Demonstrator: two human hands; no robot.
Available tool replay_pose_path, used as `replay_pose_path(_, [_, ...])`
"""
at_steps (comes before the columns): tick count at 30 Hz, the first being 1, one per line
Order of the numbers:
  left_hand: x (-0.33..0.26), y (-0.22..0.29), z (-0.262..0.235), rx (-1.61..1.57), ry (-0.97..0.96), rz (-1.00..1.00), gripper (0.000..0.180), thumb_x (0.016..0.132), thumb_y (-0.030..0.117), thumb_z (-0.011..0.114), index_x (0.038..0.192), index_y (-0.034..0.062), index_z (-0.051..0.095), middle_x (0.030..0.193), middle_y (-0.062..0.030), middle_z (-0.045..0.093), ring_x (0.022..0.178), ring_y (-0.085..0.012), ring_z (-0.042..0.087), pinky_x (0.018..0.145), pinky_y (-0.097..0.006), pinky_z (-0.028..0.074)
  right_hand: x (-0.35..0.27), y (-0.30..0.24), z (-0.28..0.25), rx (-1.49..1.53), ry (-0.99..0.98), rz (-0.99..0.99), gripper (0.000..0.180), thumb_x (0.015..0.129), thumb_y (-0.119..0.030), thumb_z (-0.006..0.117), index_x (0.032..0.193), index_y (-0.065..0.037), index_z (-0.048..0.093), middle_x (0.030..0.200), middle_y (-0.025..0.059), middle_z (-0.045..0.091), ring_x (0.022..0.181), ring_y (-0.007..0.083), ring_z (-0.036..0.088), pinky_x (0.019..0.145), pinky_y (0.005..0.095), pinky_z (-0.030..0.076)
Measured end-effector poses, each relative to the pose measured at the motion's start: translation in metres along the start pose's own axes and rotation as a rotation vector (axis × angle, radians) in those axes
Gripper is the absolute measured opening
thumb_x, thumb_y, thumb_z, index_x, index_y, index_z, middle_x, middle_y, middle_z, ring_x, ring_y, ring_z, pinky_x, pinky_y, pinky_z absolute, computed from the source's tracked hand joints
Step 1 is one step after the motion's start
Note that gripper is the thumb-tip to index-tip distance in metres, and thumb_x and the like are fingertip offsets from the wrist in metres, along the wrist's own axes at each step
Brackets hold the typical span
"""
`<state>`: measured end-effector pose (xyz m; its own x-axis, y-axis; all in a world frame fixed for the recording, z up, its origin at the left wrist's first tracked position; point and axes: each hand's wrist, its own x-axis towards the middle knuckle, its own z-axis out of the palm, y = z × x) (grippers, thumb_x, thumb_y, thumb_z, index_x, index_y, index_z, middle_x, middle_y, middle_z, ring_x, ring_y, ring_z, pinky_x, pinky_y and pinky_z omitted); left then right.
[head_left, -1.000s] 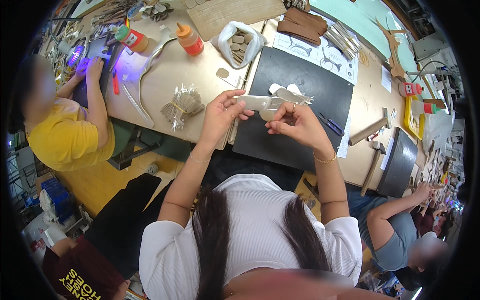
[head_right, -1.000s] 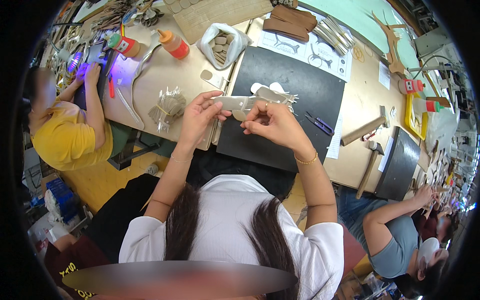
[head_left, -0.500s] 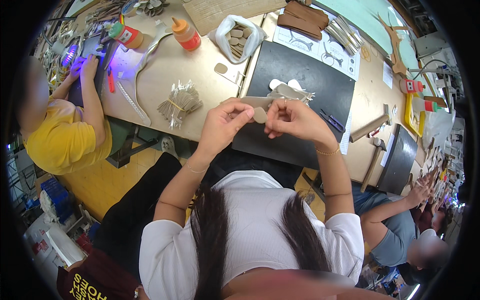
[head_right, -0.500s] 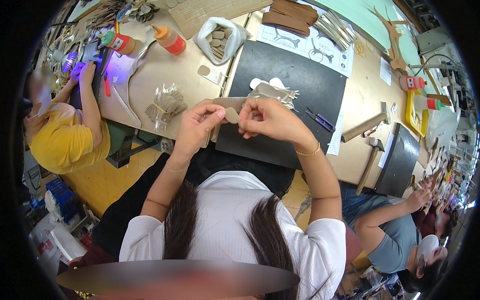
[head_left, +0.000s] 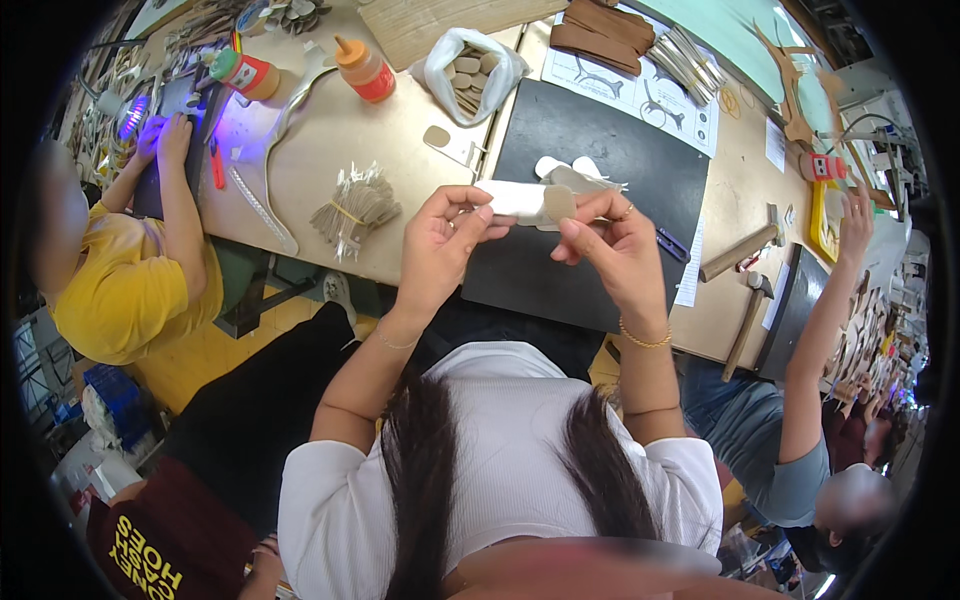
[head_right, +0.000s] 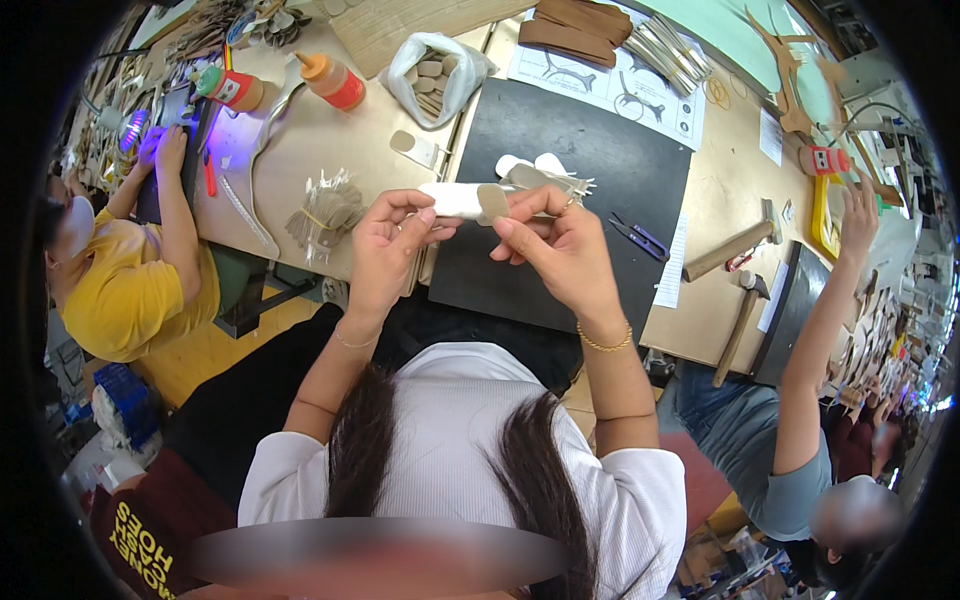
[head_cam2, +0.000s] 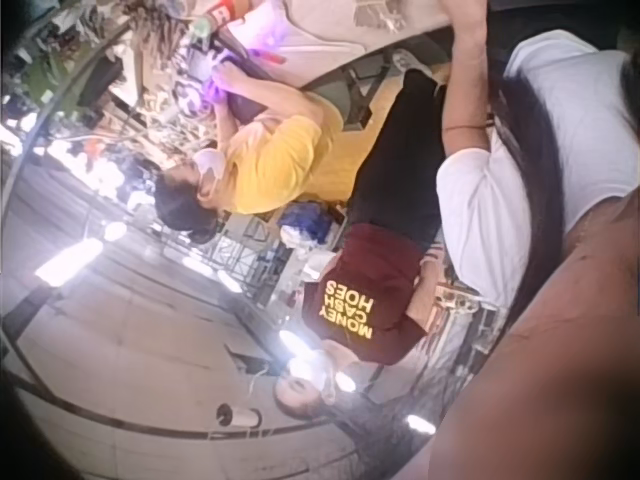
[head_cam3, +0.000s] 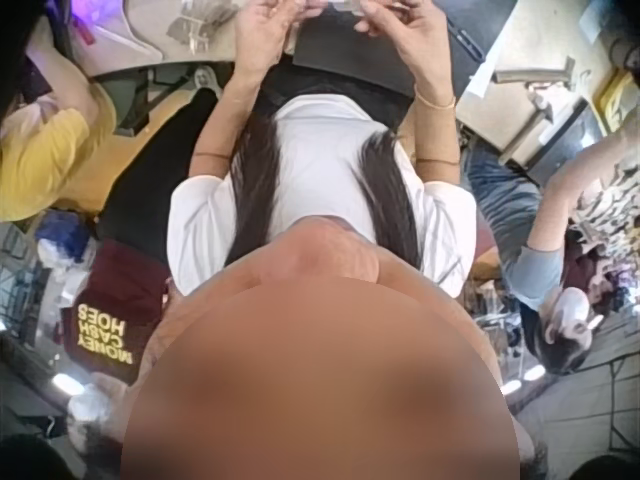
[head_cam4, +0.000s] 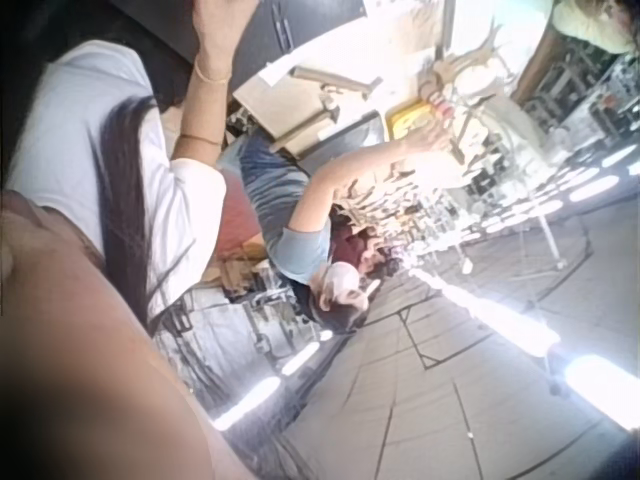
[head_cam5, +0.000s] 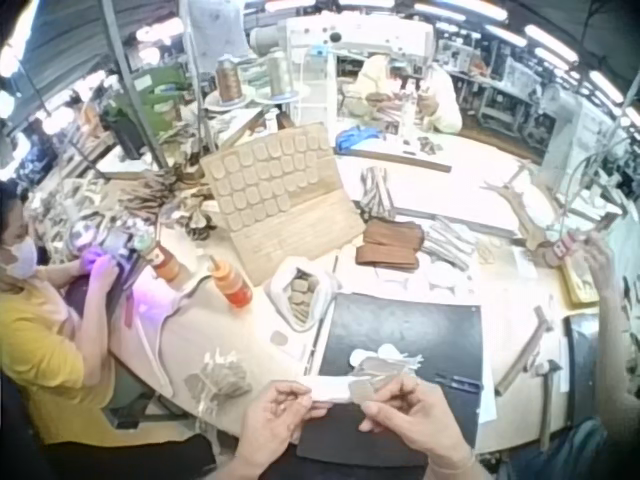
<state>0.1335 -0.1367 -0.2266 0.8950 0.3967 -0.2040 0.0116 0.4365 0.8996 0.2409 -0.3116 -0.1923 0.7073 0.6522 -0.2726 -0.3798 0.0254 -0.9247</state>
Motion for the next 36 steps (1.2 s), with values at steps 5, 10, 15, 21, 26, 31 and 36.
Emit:
replay_pose_path(5, [-0.013, 0.017, 0.004, 0.048, -0.052, -0.042, 0.031, 0.095, -0.002, 0.055, 0.125, -0.003, 0.048, 0.101, -0.0166, 0.066, 0.091, -0.0205, 0.069, 0.081, -0.03, 0.058, 0.003, -0.023, -0.009, -0.153, -0.223, 0.166, 0.015, 0.09, -0.009, 0.069, 0.09, 0.001, 0.058, 0.077, 0.0073, 0.068, 0.069, 0.0114, 0.069, 0.056, 0.0193, 0.052])
replay_pose_path(10, [-0.024, 0.033, 0.006, 0.144, -0.149, -0.119, 0.038, 0.094, -0.003, 0.054, 0.131, -0.0036, 0.046, 0.106, -0.016, 0.066, 0.091, -0.018, 0.068, 0.083, -0.029, 0.056, 0.008, -0.032, -0.004, -0.206, -0.395, 0.36, 0.018, 0.094, -0.017, 0.064, 0.091, -0.001, 0.06, 0.073, 0.0056, 0.069, 0.065, 0.0098, 0.068, 0.054, 0.0185, 0.051])
replay_pose_path(15, [-0.03, 0.039, 0.009, 0.146, -0.208, -0.128, 0.038, 0.094, -0.004, 0.053, 0.132, -0.0054, 0.047, 0.11, -0.0166, 0.065, 0.097, -0.0186, 0.066, 0.086, -0.028, 0.055, 0.008, -0.041, 0.001, -0.284, -0.404, 0.385, 0.022, 0.096, -0.022, 0.061, 0.094, 0.0, 0.061, 0.068, 0.0042, 0.068, 0.061, 0.0087, 0.067, 0.052, 0.0181, 0.05])
replay_pose_path(21, [-0.033, 0.043, 0.011, 0.167, -0.257, -0.143, 0.039, 0.094, -0.005, 0.052, 0.132, -0.0061, 0.047, 0.111, -0.0168, 0.065, 0.099, -0.0196, 0.067, 0.087, -0.029, 0.055, 0.004, -0.047, 0.006, -0.383, -0.35, 0.329, 0.02, 0.094, -0.017, 0.063, 0.089, 0.001, 0.063, 0.066, 0.0032, 0.066, 0.059, 0.0077, 0.065, 0.052, 0.0187, 0.051])
replay_pose_path(26, [-0.036, 0.043, 0.012, 0.165, -0.258, -0.146, 0.039, 0.094, -0.006, 0.052, 0.132, -0.0061, 0.046, 0.112, -0.0171, 0.065, 0.099, -0.0199, 0.067, 0.088, -0.03, 0.055, 0.004, -0.047, 0.007, -0.392, -0.346, 0.323, 0.019, 0.092, -0.015, 0.064, 0.085, 0.002, 0.064, 0.066, 0.0034, 0.065, 0.059, 0.0081, 0.065, 0.053, 0.0199, 0.052])
replay_pose_path(31, [-0.038, 0.044, 0.014, 0.145, -0.249, -0.145, 0.04, 0.092, -0.008, 0.049, 0.132, -0.0059, 0.047, 0.109, -0.0169, 0.065, 0.099, -0.018, 0.066, 0.089, -0.028, 0.053, 0.003, -0.047, 0.008, -0.383, -0.338, 0.319, 0.018, 0.091, -0.013, 0.064, 0.084, 0.003, 0.064, 0.065, 0.0037, 0.065, 0.058, 0.0085, 0.065, 0.053, 0.0204, 0.053])
replay_pose_path(36, [-0.039, 0.047, 0.015, 0.155, -0.256, -0.146, 0.04, 0.092, -0.008, 0.05, 0.132, -0.006, 0.047, 0.109, -0.0163, 0.065, 0.099, -0.0177, 0.066, 0.09, -0.028, 0.053, 0.003, -0.047, 0.009, -0.405, -0.333, 0.3, 0.018, 0.09, -0.014, 0.065, 0.082, 0.002, 0.064, 0.064, 0.0038, 0.064, 0.057, 0.0087, 0.064, 0.053, 0.0209, 0.053])
